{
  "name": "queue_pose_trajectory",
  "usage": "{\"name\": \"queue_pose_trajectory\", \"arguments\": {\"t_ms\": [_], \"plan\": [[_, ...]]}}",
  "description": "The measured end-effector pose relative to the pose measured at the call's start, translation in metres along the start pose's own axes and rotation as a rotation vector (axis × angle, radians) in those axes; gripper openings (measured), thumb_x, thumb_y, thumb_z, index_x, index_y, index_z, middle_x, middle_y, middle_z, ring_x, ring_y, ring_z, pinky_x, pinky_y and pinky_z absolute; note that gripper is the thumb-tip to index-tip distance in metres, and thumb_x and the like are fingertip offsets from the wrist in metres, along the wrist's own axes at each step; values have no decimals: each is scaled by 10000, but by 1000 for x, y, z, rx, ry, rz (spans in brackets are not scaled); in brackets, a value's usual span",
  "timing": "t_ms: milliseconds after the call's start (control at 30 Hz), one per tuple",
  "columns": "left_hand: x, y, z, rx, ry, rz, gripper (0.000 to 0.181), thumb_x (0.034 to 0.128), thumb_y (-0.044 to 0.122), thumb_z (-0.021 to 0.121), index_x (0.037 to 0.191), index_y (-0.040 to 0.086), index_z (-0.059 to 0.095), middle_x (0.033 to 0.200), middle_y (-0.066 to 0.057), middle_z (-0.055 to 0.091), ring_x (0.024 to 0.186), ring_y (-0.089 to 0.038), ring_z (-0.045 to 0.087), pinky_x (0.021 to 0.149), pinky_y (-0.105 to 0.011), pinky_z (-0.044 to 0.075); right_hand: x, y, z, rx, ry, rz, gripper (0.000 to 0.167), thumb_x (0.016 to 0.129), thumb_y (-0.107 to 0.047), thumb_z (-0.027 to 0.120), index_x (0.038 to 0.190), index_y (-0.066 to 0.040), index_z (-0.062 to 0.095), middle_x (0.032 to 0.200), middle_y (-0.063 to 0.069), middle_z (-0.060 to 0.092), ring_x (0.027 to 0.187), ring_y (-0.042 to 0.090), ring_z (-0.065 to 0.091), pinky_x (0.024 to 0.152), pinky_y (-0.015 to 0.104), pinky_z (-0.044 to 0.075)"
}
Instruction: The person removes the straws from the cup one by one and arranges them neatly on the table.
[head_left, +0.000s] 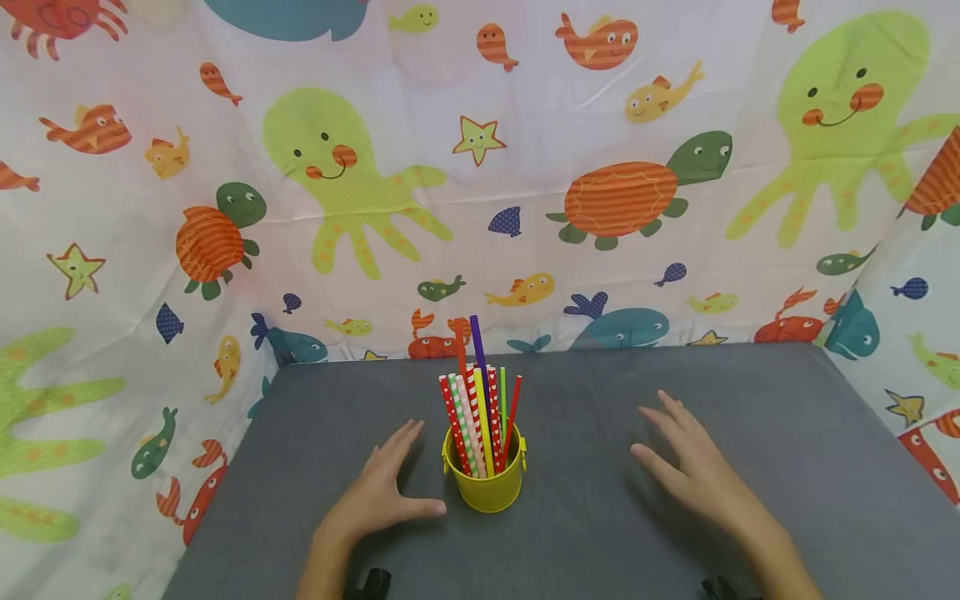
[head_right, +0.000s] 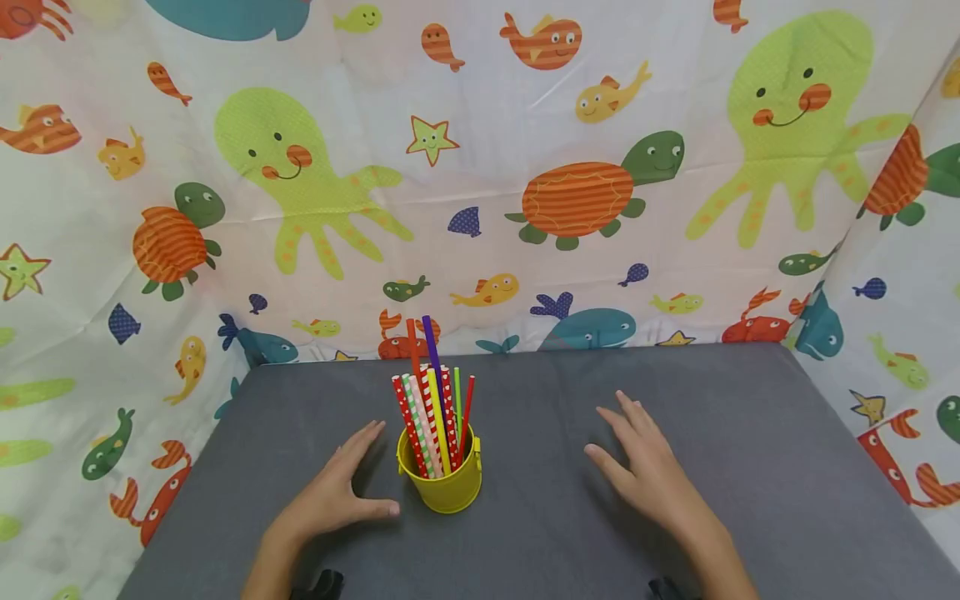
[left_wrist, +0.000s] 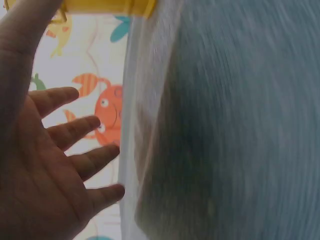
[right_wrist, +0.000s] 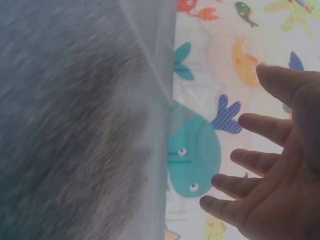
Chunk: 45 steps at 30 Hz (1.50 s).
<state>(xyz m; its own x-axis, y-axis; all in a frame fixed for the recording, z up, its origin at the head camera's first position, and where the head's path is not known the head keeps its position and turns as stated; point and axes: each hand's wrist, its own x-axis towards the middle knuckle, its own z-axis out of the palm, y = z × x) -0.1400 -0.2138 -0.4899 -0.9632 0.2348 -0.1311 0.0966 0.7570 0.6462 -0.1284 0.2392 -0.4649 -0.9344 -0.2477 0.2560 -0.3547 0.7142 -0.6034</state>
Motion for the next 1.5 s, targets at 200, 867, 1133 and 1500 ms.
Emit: {"name": "queue_pose_trajectory", "arguments": {"t_ms": [200, 867, 1133, 1500], "plan": [[9, 14, 11, -150, 0, 62, 1169, 625, 585, 910, 1580, 294, 302, 1599, 5, 305, 1465, -273, 275, 1108, -622, 276, 12, -12, 1, 8, 80, -45, 465, 961, -259, 708, 1361, -61, 581, 1476, 208, 452, 1321, 456, 429, 959, 696, 373], [26, 28, 33, -398, -26, 243, 1200, 631, 333, 982, 1581, 305, 248, 1554, 66, 370, 1414, -183, 350, 1145, -552, 250, 58, -91, 13, 99, 117, -144, 350, 922, -113, 743, 1264, -101, 669, 781, -91, 586, 649, 96, 507, 579, 274, 475], [26, 28, 36, -409, -58, 300, 1144, 643, 257, 981, 1556, 314, 294, 1444, 97, 501, 1287, -141, 494, 1103, -496, 353, 76, -123, 22, 110, 75, -233, 417, 936, -175, 739, 1333, -105, 631, 751, -100, 567, 608, 101, 497, 551, 264, 459], [30, 27, 39, -426, -67, 365, 1124, 668, 295, 967, 1553, 299, 274, 1406, 64, 526, 1241, -163, 536, 1057, -446, 417, 96, -150, 34, 29, 15, -252, 500, 910, -182, 763, 1377, -100, 601, 680, -115, 503, 580, 62, 459, 516, 253, 458]]}}
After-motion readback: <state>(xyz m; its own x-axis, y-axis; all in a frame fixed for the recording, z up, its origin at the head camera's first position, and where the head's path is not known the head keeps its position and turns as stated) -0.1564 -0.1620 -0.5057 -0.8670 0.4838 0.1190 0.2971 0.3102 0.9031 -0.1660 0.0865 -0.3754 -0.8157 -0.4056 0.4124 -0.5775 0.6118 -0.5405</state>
